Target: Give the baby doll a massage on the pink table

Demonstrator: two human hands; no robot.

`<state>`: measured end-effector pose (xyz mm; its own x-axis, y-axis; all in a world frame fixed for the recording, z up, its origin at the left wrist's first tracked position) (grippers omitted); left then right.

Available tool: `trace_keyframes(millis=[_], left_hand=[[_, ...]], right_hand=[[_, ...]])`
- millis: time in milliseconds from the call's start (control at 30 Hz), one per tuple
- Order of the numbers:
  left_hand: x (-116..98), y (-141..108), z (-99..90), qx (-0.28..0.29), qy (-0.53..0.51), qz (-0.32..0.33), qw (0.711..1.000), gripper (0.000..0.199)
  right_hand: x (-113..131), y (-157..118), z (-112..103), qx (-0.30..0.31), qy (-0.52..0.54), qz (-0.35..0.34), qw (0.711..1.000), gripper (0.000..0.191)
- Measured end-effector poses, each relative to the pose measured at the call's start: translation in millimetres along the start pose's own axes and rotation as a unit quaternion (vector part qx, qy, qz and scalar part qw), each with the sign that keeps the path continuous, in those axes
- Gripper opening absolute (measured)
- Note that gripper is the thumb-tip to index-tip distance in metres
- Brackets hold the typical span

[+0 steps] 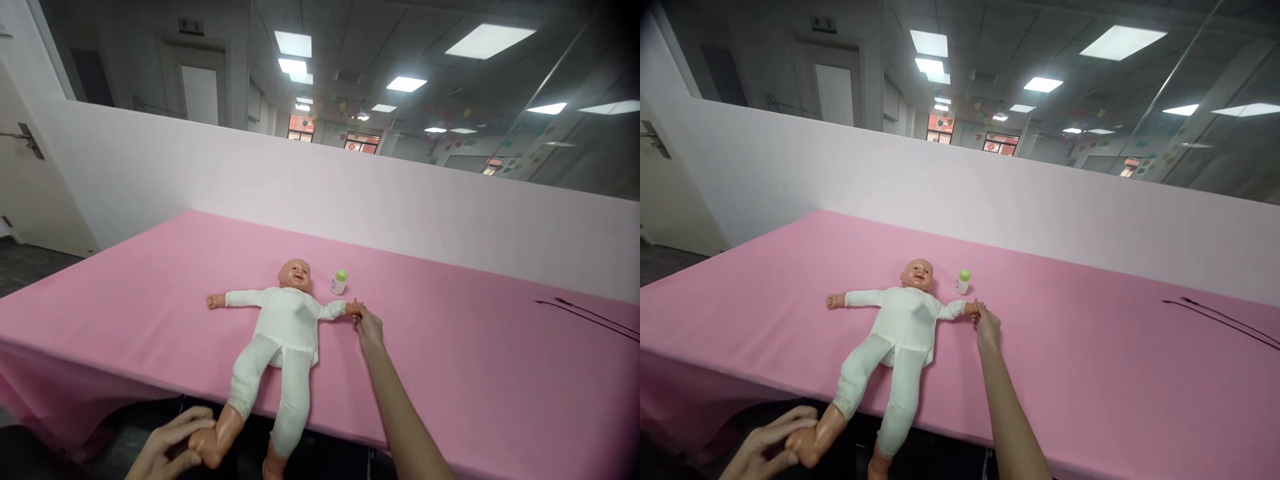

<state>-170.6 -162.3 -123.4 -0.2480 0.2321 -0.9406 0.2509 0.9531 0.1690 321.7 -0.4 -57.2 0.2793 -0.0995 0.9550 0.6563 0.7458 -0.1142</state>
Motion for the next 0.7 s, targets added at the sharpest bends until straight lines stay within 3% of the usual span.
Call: trace_keyframes(millis=[100,200,300,400,467,533,633,700], left_hand=[[-5.9,27.3,-9.2,-0.059,-0.019,-0.035,0.997,0.044],[-24.3,79.8,-3.8,-0.105,-0.066,-0.046,0.991,0.049],[-51.7,136.4,20.5,-0.088,-0.127,-0.02,0.988,0.052],[-71.1,168.2,42.5,-0.035,-0.164,-0.008,0.986,0.052],[-74.1,168.8,42.9,-0.026,-0.17,-0.007,0.985,0.052],[-68.0,154.2,32.4,-0.042,-0.154,-0.013,0.987,0.052],[-45.5,111.8,8.1,-0.089,-0.112,-0.042,0.989,0.054],[-30.7,77.6,-4.5,-0.104,-0.086,-0.06,0.989,0.053]], right_hand=[[29.6,-19.8,27.1,0.092,-0.008,-0.047,0.995,0.038],[50.4,-60.6,75.3,0.238,-0.098,-0.115,0.959,0.04],[33.0,-102.1,112.9,0.331,-0.194,-0.136,0.913,0.04],[14.3,-115.6,121.3,0.332,-0.197,-0.135,0.912,0.043],[12.6,-109.3,115.7,0.324,-0.178,-0.12,0.921,0.045],[20.5,-92.1,102.2,0.302,-0.157,-0.103,0.935,0.049],[36.2,-51.9,67.1,0.21,-0.098,-0.086,0.969,0.049],[33.1,-24.9,37.9,0.123,-0.058,-0.064,0.989,0.046]])
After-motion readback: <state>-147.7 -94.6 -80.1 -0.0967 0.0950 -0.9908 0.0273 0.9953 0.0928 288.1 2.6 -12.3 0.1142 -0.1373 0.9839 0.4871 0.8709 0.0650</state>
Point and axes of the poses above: each hand's wrist, its own y-axis towards the middle knuckle, its own z-axis out of the palm, x = y × z, the point moved 9 cm from there along y, towards the middle knuckle, and after that the axes turned 5 degrees about y, right-handed, at the moved point
